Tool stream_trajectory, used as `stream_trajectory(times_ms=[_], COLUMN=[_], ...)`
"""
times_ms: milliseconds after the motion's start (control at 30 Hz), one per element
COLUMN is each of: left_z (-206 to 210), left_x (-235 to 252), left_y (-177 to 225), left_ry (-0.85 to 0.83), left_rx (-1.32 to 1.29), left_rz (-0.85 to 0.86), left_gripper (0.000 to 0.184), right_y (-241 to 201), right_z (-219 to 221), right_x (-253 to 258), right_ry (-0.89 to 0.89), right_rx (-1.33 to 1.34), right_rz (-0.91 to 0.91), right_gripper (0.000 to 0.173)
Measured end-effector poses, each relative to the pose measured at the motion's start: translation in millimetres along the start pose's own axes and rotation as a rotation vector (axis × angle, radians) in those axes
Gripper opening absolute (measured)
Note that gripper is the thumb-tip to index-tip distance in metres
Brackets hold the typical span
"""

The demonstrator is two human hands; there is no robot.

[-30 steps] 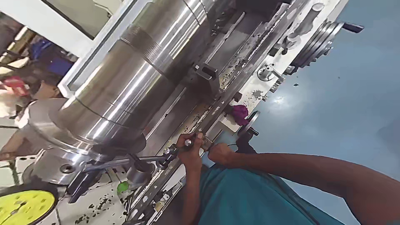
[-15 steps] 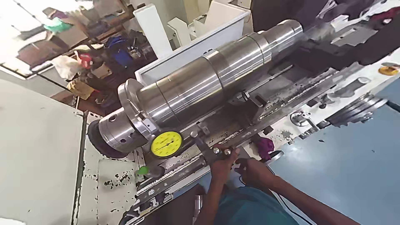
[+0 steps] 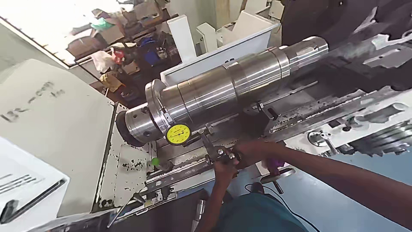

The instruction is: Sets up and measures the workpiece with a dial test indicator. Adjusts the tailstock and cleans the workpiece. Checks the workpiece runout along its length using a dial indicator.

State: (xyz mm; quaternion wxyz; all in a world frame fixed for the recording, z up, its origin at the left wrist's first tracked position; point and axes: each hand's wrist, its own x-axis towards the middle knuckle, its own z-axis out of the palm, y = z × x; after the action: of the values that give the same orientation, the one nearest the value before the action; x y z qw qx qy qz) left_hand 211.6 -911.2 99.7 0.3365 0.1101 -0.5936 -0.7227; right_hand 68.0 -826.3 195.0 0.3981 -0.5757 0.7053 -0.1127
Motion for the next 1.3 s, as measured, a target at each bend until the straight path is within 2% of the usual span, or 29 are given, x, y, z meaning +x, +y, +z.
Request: stream_trajectory(times_ms=[100, 167, 233, 333, 400, 500, 633, 767, 833, 900, 1100, 1300], left_z=[8, 12, 17, 25, 30, 37, 42, 32, 31, 35, 31, 30], left_x=[2, 6, 6, -2, 0, 4, 9, 7, 7, 13, 18, 26], left_y=[0, 5, 12, 23, 32, 38, 49, 52, 55, 59, 65, 79], left_ry=[0.068, 0.087, 0.156, 0.282, 0.357, 0.425, 0.475, 0.405, 0.419, 0.469, 0.432, 0.436], left_rx=[-0.013, -0.058, -0.090, -0.180, -0.248, -0.231, -0.151, -0.103, -0.088, -0.112, -0.152, -0.190], left_rz=[0.128, 0.165, 0.143, 0.092, 0.062, 0.034, -0.031, -0.101, -0.163, -0.205, -0.240, -0.330], left_gripper=[0.052, 0.059, 0.059, 0.039, 0.019, 0.018, 0.018, 0.034, 0.050, 0.055, 0.051, 0.051], right_y=[2, 1, -2, -10, -15, -15, -3, 28, 38, 42, 44, 37], right_z=[4, 8, 13, 21, 23, 31, 38, 48, 53, 58, 74, 74], right_x=[11, 8, 2, -7, -11, -14, -15, -16, -18, -17, -12, -15], right_ry=[-0.057, -0.005, 0.071, 0.136, 0.186, 0.250, 0.306, 0.348, 0.339, 0.376, 0.625, 0.691], right_rx=[0.026, -0.003, -0.142, -0.293, -0.320, -0.313, -0.126, 0.287, 0.550, 0.756, 0.675, 0.659], right_rz=[0.043, 0.051, 0.063, 0.116, 0.130, 0.162, 0.115, -0.093, -0.193, -0.260, -0.321, -0.345], right_gripper=[0.030, 0.030, 0.033, 0.036, 0.036, 0.033, 0.032, 0.047, 0.041, 0.032, 0.034, 0.033])
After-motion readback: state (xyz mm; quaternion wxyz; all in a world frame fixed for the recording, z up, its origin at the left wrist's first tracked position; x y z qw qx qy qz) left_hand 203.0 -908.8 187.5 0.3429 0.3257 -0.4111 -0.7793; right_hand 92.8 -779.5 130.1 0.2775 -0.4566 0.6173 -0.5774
